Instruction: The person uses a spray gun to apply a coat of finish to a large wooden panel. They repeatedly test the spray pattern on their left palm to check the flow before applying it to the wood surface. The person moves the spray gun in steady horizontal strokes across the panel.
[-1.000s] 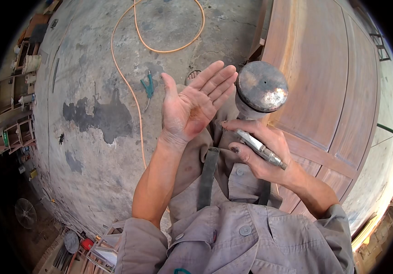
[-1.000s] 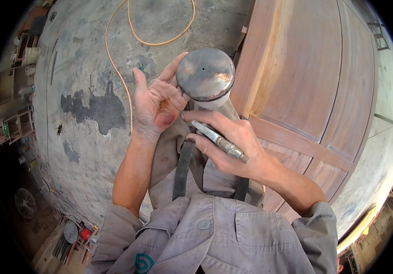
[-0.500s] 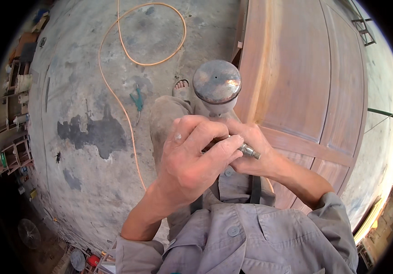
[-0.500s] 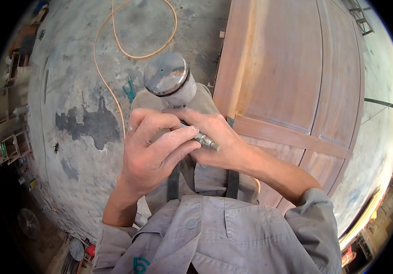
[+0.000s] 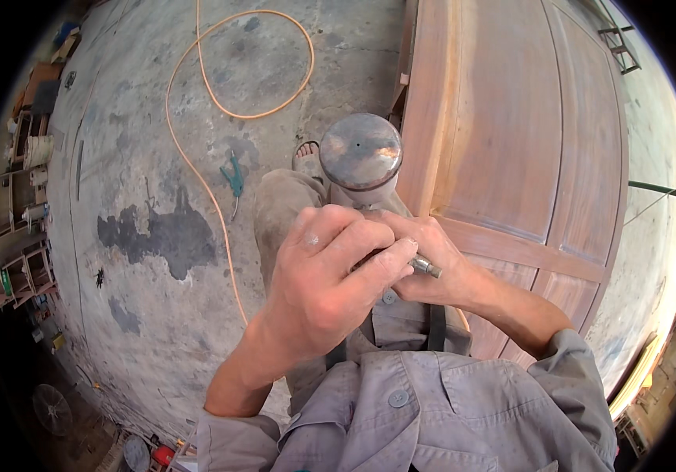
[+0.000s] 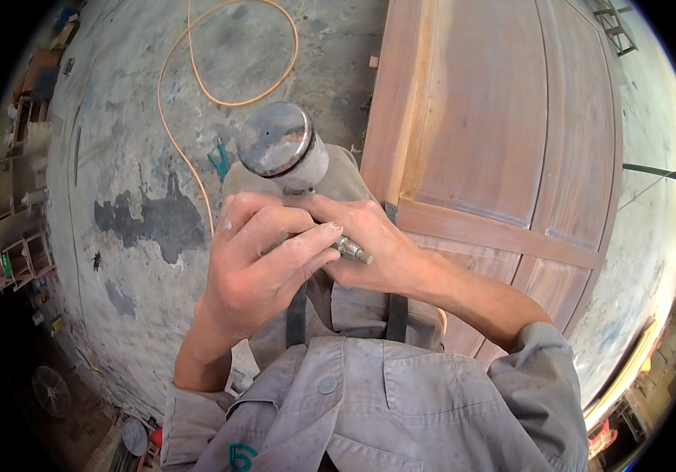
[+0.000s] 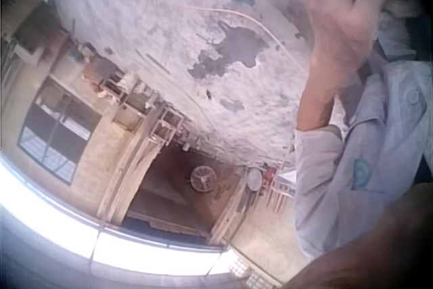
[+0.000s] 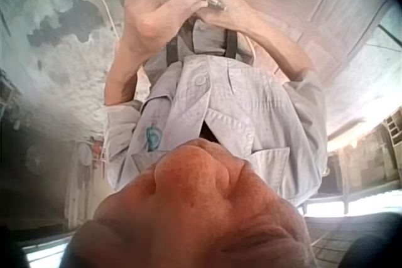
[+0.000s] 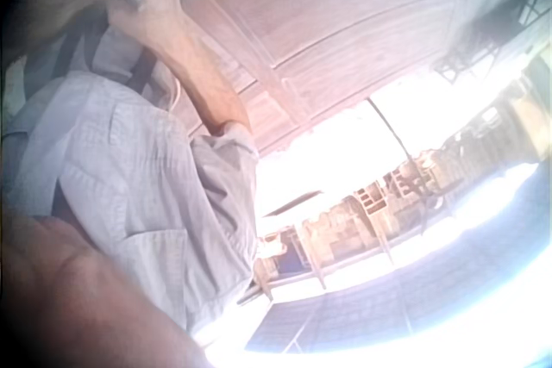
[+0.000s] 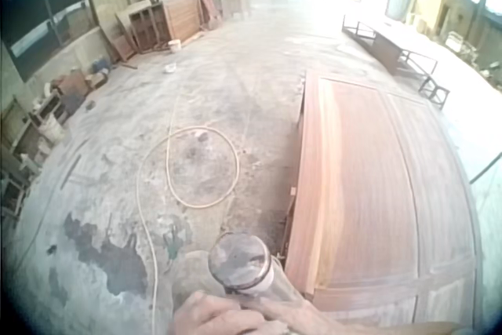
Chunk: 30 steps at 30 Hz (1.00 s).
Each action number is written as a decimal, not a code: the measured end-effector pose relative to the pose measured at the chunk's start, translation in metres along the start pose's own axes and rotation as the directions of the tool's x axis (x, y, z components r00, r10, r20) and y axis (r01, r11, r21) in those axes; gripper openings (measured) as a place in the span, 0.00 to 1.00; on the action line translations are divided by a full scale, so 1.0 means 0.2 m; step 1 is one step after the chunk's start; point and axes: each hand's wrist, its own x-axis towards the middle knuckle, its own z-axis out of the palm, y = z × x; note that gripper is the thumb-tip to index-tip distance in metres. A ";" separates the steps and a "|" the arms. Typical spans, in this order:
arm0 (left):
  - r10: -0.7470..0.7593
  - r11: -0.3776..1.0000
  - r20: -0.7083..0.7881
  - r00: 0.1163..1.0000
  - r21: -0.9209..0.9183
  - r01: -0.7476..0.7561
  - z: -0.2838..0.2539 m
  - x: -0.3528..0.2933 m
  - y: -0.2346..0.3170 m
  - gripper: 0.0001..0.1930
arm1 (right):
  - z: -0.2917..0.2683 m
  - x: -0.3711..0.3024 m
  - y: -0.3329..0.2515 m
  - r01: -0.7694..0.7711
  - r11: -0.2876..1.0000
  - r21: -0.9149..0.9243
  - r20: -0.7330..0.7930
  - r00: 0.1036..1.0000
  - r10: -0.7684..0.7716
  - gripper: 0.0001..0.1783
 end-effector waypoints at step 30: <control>-0.679 -0.337 0.082 0.730 -0.918 -0.211 0.03 -0.18 -0.43 0.56 | 0.08 -0.05 -0.23 -0.097 0.995 0.000 0.229 0.969 0.094 0.23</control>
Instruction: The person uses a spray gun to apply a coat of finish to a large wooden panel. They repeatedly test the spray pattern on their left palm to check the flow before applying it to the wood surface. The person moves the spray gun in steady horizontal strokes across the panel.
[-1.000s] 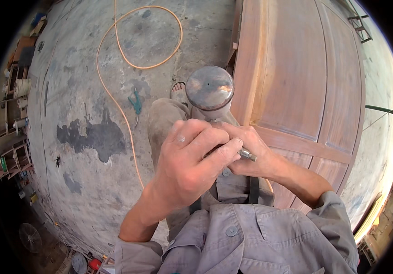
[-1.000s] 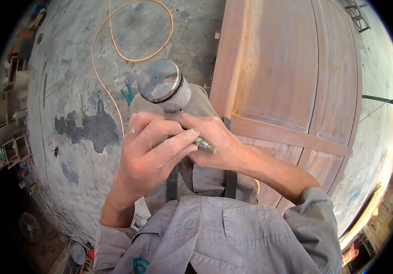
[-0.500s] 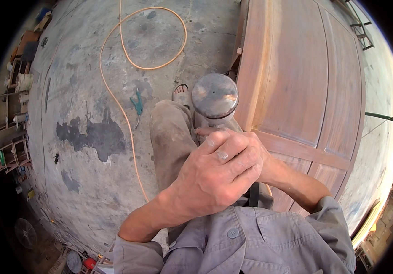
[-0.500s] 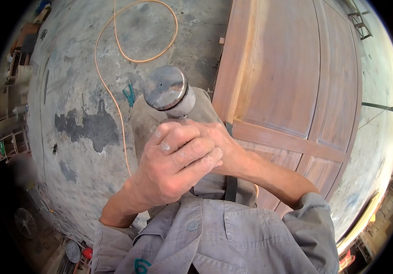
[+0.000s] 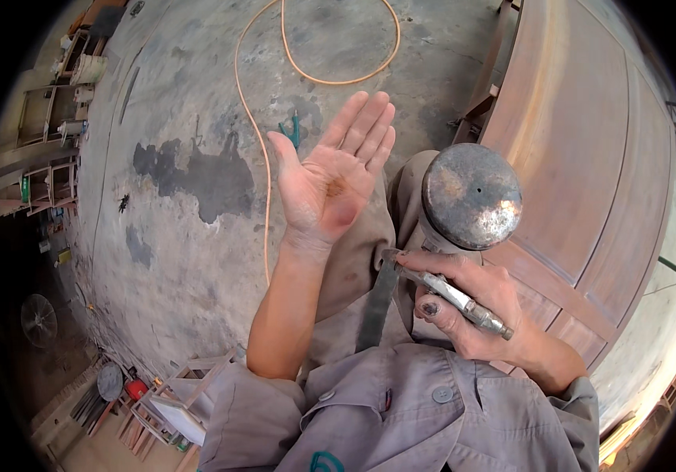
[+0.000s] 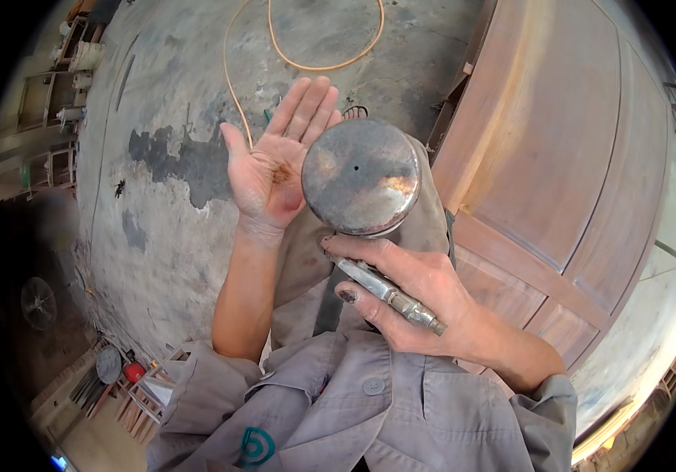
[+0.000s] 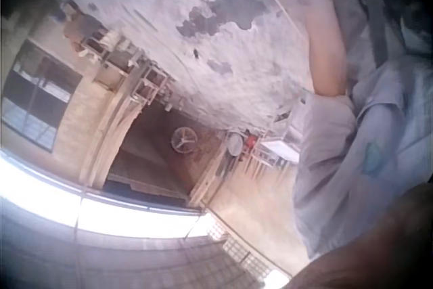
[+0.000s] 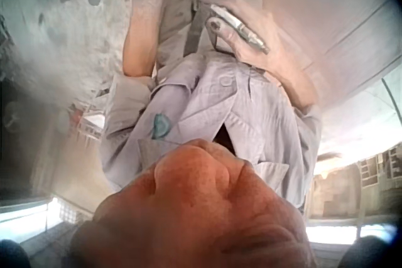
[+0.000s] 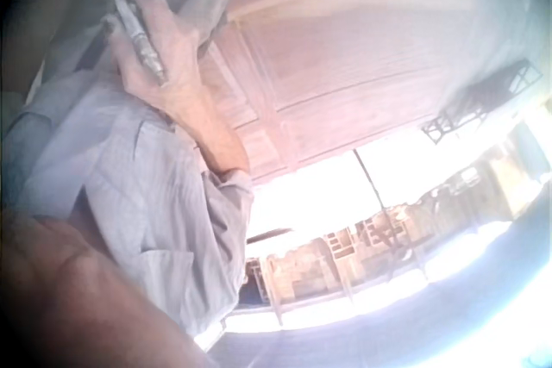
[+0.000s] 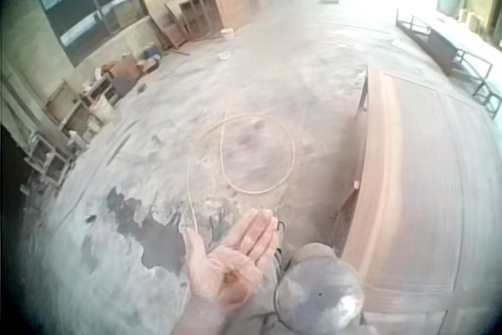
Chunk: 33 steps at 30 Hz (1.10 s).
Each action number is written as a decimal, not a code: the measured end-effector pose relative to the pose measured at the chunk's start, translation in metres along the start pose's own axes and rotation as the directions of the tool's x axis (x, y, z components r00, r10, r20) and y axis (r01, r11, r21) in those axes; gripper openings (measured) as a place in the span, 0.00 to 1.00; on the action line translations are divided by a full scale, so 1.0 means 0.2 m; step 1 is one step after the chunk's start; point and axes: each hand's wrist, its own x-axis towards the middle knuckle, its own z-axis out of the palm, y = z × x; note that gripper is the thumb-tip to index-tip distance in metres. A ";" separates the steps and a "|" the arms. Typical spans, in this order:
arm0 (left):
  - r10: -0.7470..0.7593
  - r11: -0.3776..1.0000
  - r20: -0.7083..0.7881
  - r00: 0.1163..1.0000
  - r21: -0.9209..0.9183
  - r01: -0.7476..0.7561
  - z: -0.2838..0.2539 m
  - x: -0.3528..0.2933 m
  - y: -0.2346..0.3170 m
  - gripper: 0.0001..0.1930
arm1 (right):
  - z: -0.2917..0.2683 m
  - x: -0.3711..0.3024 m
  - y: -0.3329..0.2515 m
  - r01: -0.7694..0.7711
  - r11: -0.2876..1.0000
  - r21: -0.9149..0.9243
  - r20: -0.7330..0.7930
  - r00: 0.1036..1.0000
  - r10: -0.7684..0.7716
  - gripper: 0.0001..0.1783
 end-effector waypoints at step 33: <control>-0.172 0.845 0.468 0.867 -0.382 0.374 -0.18 -0.01 -0.12 0.61 | 0.04 0.06 0.05 0.054 0.997 -0.052 -0.079 0.995 -0.058 0.22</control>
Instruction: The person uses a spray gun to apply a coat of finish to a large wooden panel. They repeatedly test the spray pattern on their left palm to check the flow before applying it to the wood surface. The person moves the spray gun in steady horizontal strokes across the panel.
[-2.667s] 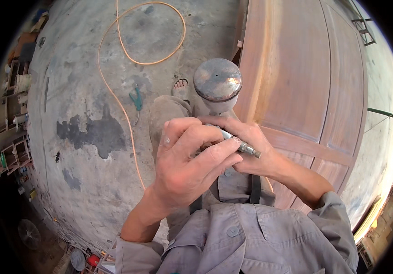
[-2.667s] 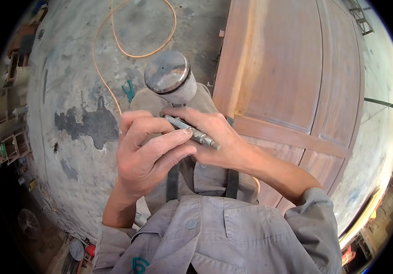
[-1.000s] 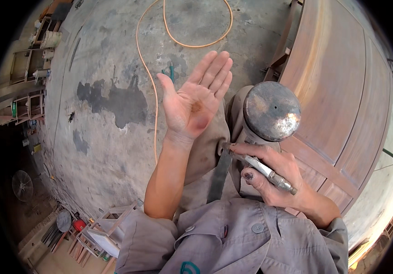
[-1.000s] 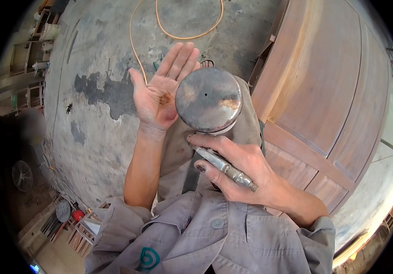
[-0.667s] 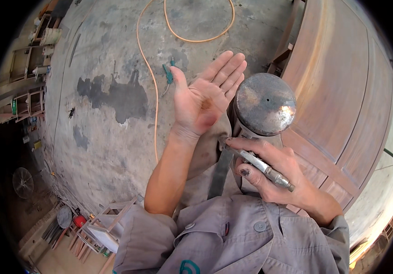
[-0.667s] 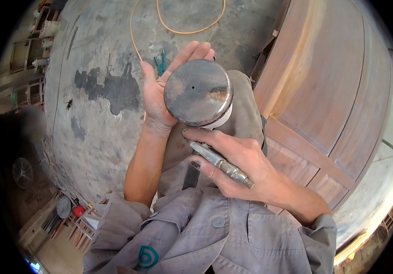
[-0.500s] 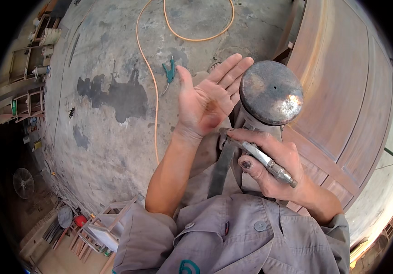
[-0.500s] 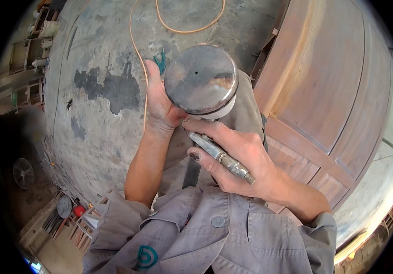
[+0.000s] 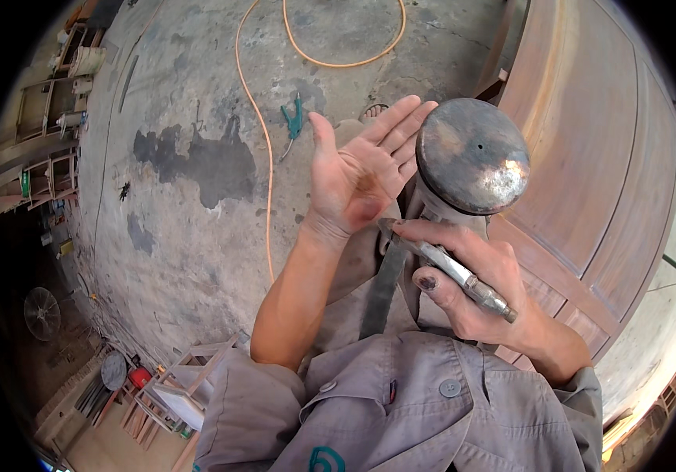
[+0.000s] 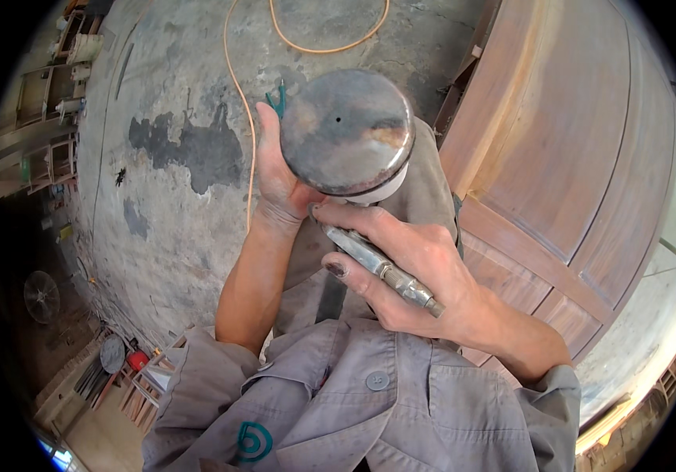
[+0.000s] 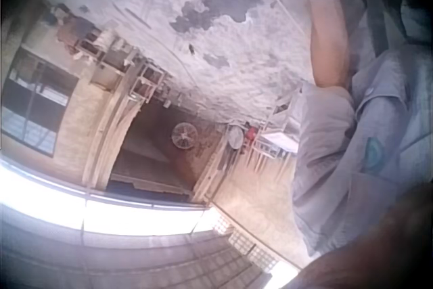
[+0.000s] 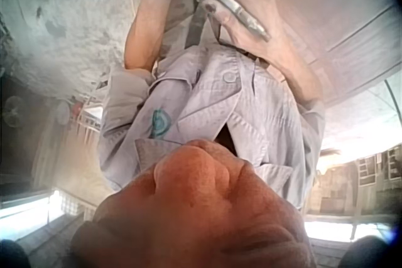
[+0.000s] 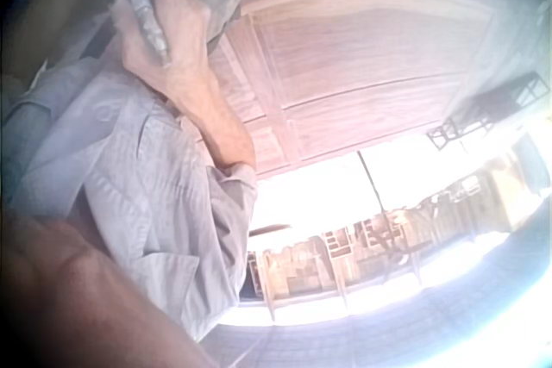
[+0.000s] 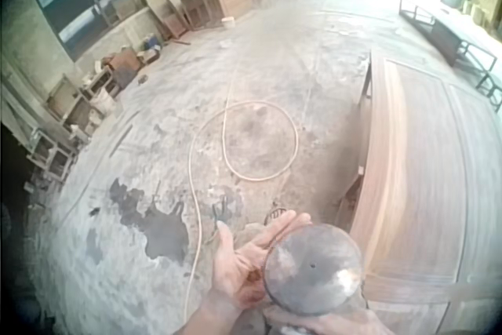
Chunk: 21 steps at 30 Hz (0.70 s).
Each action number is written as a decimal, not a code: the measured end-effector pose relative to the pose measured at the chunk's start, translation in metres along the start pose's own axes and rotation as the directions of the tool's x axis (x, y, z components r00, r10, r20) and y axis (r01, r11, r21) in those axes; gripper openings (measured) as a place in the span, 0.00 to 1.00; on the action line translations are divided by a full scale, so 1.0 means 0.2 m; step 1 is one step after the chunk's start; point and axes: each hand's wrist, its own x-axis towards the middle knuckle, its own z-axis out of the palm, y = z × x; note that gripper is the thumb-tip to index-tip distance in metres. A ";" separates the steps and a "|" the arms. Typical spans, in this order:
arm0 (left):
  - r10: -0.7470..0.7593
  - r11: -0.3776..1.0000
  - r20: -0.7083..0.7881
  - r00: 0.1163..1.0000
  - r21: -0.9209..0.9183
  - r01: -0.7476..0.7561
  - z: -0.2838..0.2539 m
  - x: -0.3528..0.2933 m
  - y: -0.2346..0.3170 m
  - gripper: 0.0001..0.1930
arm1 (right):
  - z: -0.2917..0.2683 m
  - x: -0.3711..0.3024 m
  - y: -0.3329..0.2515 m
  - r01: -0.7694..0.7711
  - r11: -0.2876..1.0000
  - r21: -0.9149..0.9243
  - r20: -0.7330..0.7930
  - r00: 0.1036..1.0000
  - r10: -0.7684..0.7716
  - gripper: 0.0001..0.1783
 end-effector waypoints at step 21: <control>0.009 1.000 -0.225 0.974 0.021 -0.005 0.03 -0.02 -0.01 0.60 | -0.03 -0.04 0.04 0.014 1.000 -0.017 0.019 1.000 -0.013 0.23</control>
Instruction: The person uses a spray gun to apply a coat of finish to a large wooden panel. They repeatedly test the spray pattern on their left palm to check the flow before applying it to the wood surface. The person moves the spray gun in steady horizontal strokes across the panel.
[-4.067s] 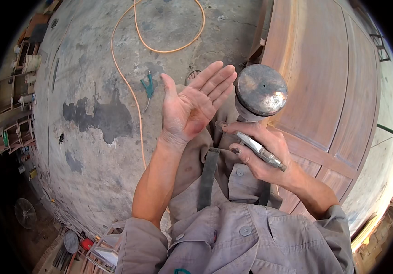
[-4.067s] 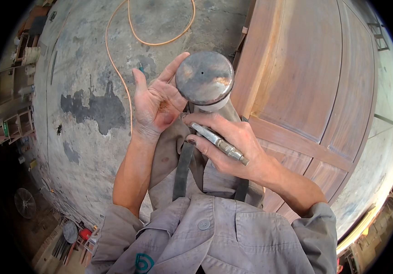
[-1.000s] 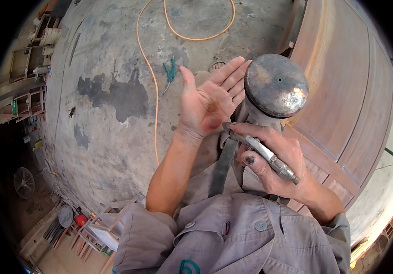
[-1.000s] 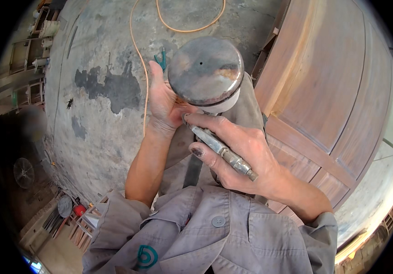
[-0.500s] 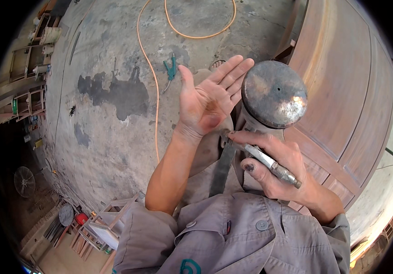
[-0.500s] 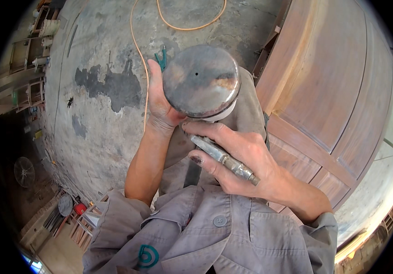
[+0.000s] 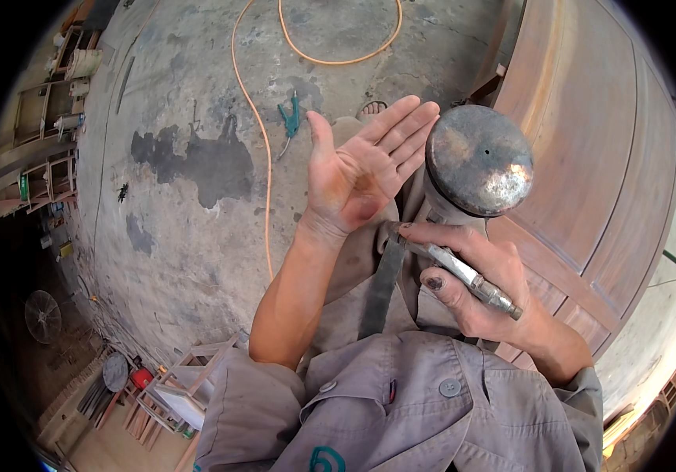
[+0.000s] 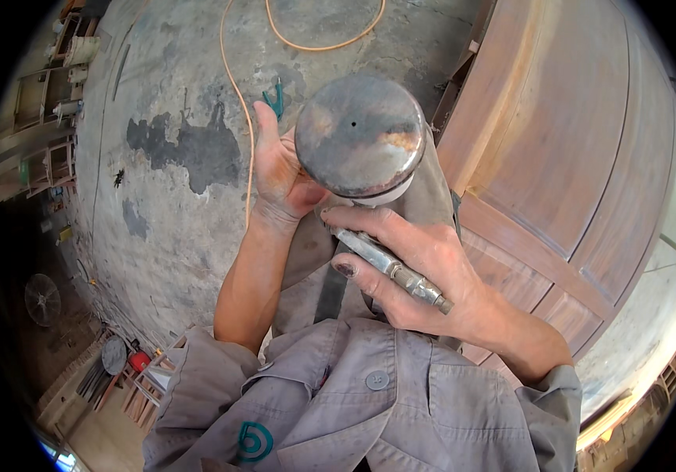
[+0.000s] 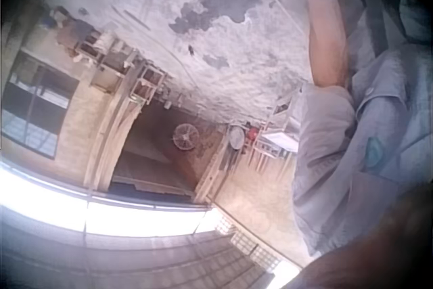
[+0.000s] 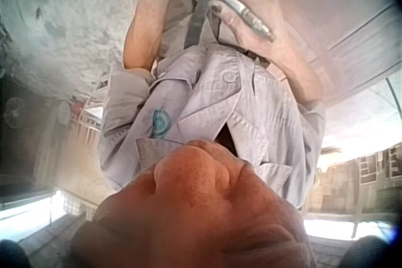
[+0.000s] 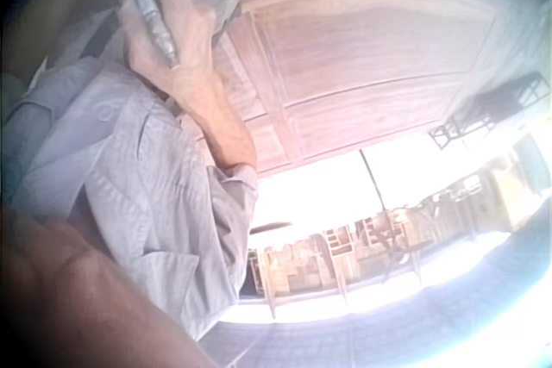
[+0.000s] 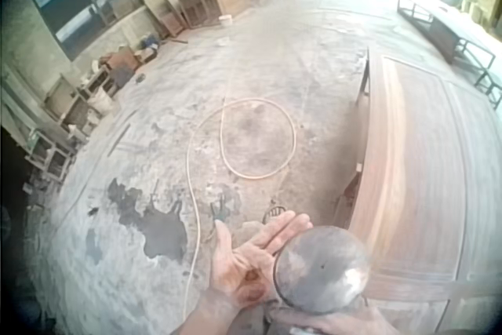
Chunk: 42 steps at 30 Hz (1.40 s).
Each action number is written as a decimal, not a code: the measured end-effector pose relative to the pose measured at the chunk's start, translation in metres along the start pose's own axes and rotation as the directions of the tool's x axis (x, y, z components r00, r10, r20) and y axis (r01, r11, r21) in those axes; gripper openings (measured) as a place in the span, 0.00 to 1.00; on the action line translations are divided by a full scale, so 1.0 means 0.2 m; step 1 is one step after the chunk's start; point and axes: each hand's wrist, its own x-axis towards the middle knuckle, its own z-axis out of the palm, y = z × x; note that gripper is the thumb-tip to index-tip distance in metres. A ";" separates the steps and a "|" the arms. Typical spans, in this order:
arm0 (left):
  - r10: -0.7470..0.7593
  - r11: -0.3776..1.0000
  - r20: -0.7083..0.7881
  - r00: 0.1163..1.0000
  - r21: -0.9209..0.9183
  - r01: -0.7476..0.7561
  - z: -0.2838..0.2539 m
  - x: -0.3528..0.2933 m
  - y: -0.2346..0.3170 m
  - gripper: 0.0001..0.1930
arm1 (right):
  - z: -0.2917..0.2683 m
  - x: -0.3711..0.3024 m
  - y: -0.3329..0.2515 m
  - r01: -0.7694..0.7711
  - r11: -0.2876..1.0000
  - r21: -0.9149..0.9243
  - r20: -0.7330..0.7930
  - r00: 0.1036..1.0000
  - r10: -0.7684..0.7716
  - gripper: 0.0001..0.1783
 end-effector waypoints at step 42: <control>0.586 -0.726 -0.260 0.768 0.253 0.639 -0.15 0.23 0.16 0.23 | -0.53 -0.73 0.53 -0.456 0.890 0.006 -0.523 0.757 0.391 0.17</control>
